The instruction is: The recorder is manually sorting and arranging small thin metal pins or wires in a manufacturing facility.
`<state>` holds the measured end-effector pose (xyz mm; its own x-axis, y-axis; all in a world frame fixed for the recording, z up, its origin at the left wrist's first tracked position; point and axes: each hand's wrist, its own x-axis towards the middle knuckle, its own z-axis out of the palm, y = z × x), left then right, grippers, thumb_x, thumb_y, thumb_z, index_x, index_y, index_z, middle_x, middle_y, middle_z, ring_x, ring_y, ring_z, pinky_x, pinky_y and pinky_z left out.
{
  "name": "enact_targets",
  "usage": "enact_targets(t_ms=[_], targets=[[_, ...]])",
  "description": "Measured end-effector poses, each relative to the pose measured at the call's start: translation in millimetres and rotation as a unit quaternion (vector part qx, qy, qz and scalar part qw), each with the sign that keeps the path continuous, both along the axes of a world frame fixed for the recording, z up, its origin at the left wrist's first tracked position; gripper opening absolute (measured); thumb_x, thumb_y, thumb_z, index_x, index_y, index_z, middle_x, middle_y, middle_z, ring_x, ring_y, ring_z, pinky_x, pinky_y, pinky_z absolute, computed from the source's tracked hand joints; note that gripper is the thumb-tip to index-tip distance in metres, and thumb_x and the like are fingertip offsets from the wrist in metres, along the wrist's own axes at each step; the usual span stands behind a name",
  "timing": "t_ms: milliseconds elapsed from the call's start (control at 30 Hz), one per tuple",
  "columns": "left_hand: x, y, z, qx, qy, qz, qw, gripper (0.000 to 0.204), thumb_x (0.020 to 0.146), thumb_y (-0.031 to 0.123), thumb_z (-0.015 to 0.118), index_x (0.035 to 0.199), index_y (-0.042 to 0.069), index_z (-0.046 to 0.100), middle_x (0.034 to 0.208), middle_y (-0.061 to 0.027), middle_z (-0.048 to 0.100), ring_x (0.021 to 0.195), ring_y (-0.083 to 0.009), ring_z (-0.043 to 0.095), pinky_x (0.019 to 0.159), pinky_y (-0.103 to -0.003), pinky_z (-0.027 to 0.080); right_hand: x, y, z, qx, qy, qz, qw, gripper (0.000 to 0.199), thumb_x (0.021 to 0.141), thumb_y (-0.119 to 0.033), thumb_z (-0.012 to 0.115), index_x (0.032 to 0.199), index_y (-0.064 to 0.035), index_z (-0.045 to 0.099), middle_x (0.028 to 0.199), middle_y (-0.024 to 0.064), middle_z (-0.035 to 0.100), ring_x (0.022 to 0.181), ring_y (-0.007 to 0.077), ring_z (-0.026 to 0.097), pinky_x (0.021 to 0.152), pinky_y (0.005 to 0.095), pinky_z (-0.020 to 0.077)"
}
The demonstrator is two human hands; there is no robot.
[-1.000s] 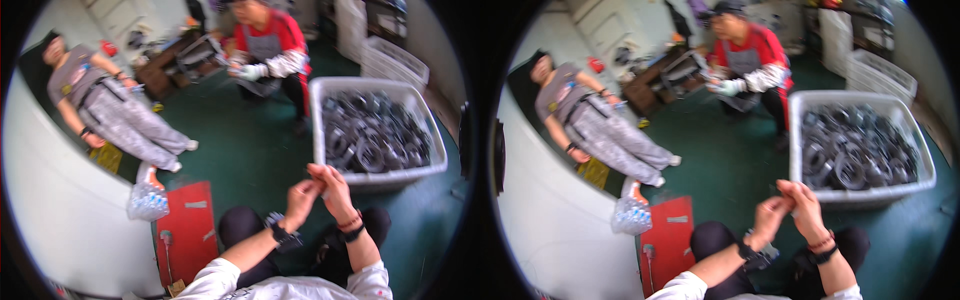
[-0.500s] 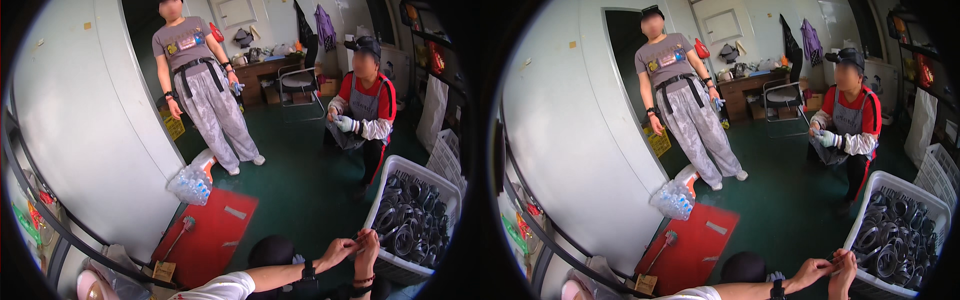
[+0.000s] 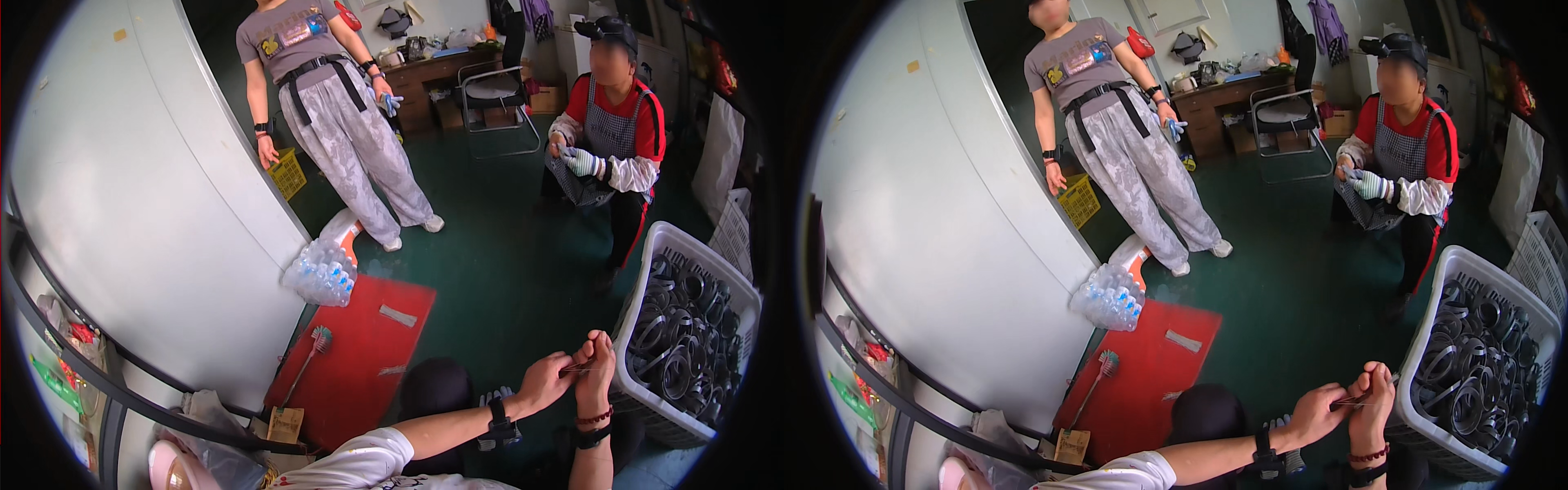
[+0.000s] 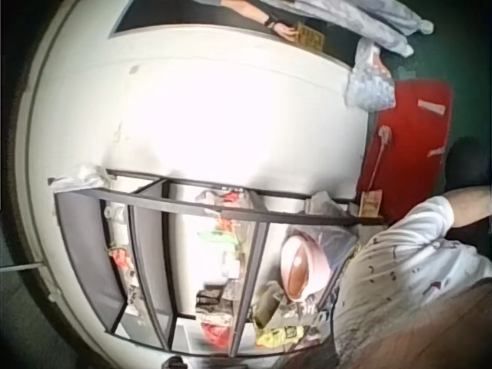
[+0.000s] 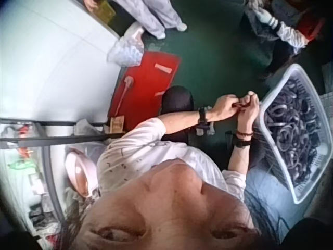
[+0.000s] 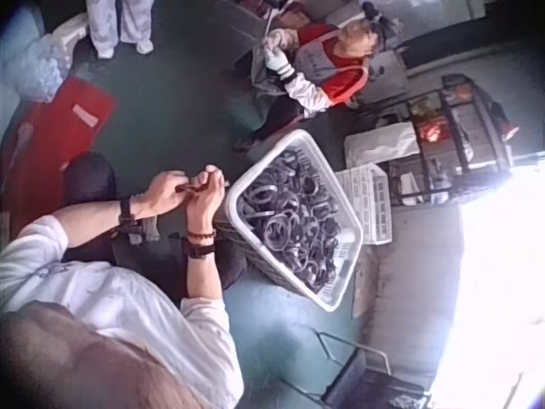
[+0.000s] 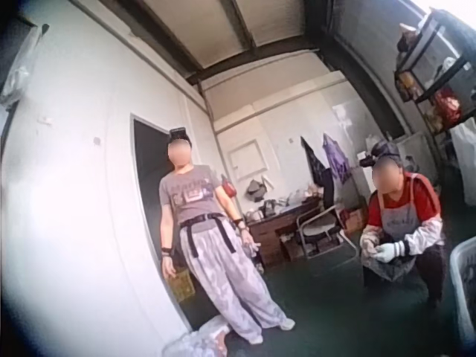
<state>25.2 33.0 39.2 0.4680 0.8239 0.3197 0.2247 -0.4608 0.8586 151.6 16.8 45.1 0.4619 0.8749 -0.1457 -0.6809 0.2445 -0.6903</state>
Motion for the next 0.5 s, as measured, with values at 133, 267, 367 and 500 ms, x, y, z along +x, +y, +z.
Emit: enact_targets(t_ms=[133, 267, 367, 500], targets=[[-4.3, 2.4, -2.7, 0.002, 0.008, 0.012, 1.0, 0.014, 0.088, 0.014, 0.069, 0.088, 0.001, 0.065, 0.084, -0.013, 0.061, 0.077, -0.0336, 0.063, 0.065, -0.041, 0.048, -5.5, 6.8, 0.3, -0.017, 0.007, -0.003, 1.0, 0.021, 0.108, -0.025, 0.049, 0.096, -0.0098, 0.06, 0.065, -0.0056, 0.047, 0.053, 0.0055, 0.037, 0.049, 0.0226, 0.0295], [-4.3, 4.0, -10.4, -0.007, 0.004, 0.023, 1.0, 0.014, 0.088, 0.014, 0.07, 0.089, 0.001, 0.064, 0.085, -0.0139, 0.061, 0.079, -0.0352, 0.064, 0.066, -0.042, 0.049, -2.7, 10.7, -2.8, -0.043, -0.013, 0.02, 0.999, 0.021, 0.107, -0.026, 0.05, 0.097, -0.0111, 0.061, 0.064, -0.0064, 0.046, 0.052, 0.0052, 0.035, 0.048, 0.0223, 0.0268], [-5.6, 16.5, -11.8, 0.004, 0.007, 0.051, 0.999, 0.016, 0.088, 0.015, 0.071, 0.087, 0.002, 0.062, 0.084, -0.0174, 0.062, 0.078, -0.0392, 0.063, 0.067, -0.043, 0.049, -2.3, 31.2, -0.5, -0.012, -0.03, 0.034, 0.999, 0.022, 0.106, -0.028, 0.053, 0.102, -0.0092, 0.063, 0.062, -0.0075, 0.04, 0.052, 0.0043, 0.031, 0.048, 0.023, 0.0241], [-3.2, 22.8, -12.6, -0.024, -0.032, 0.032, 0.999, 0.017, 0.085, 0.011, 0.073, 0.083, -0.003, 0.063, 0.083, -0.0185, 0.063, 0.077, -0.0372, 0.064, 0.066, -0.041, 0.049, -7.8, 27.4, 1.3, -0.026, -0.032, 0.016, 0.999, 0.023, 0.104, -0.028, 0.058, 0.106, -0.0061, 0.065, 0.061, -0.0084, 0.032, 0.052, 0.0043, 0.027, 0.048, 0.0242, 0.0216]])
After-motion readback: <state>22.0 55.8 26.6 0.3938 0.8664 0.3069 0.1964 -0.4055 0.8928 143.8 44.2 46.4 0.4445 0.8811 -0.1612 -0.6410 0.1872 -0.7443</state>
